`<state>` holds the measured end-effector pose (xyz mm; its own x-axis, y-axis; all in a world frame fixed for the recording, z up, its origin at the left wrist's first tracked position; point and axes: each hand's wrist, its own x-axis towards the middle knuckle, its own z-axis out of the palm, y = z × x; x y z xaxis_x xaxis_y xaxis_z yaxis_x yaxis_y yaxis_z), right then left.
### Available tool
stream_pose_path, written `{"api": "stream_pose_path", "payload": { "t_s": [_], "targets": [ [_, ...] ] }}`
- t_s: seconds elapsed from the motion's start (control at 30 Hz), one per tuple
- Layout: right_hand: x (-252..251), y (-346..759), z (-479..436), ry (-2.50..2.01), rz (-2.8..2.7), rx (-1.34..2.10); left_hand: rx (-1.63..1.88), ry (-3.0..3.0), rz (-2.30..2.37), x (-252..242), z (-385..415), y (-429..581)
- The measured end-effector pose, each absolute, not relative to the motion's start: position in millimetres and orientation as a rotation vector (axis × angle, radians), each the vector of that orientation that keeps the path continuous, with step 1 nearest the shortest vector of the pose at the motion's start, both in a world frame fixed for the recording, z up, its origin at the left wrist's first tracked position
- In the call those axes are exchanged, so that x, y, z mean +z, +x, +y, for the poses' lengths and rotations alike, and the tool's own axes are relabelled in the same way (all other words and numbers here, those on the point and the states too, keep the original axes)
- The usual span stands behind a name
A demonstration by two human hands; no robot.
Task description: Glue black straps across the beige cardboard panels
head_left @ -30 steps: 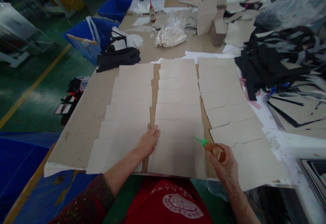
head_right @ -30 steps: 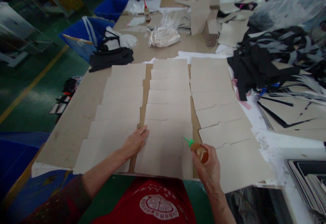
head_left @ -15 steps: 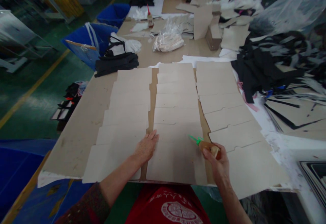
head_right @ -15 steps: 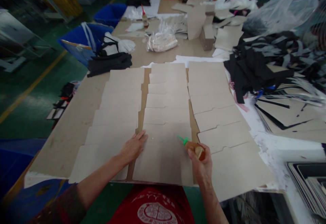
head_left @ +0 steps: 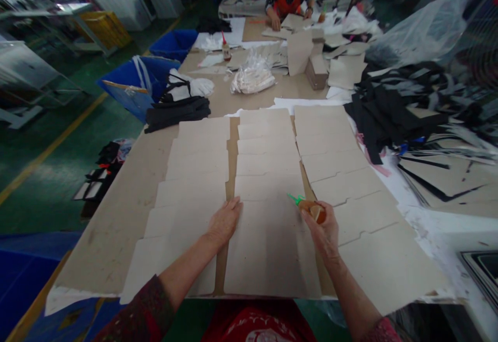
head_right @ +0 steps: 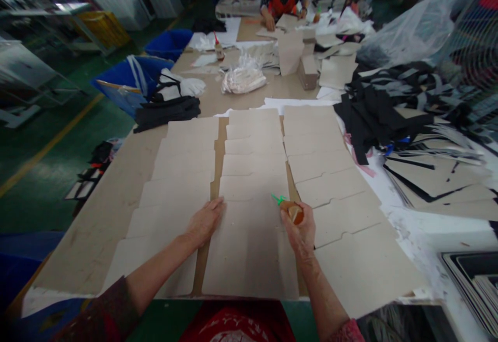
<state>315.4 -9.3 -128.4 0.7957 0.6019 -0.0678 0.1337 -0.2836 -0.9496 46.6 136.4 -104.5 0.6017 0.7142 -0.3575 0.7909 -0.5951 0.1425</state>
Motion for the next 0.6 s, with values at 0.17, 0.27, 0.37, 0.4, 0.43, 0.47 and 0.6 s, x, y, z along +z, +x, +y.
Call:
{"api": "stream_pose_path", "payload": {
  "t_s": [0.17, 0.27, 0.37, 0.4, 0.43, 0.47, 0.6],
  "targets": [
    [-127.2, 321.7, -4.5, -1.932, -0.750, 0.379, -0.424, 2.558, 1.194, -111.7, 145.0, 52.5],
    [-120.3, 326.6, -3.1, -1.981, -0.849, 0.292, -0.445, 2.567, 1.178, -111.0, 145.7, 53.2],
    [-113.7, 331.8, -3.6, -2.030, -0.880, 0.284, -0.454, 2.576, 1.169, -109.6, 145.2, 53.2],
    [-112.1, 333.4, -4.3, -2.044, -0.883, 0.298, -0.455, 2.579, 1.167, -109.3, 145.0, 53.2],
    [-110.9, 334.8, -5.2, -2.056, -0.881, 0.317, -0.456, 2.582, 1.164, -109.1, 144.8, 53.1],
    [-110.1, 336.0, -6.1, -2.064, -0.873, 0.345, -0.456, 2.586, 1.161, -108.9, 144.5, 53.1],
    [-110.6, 336.0, -8.3, -2.060, -0.796, 0.480, -0.448, 2.601, 1.156, -108.5, 144.0, 53.1]
  ]
}}
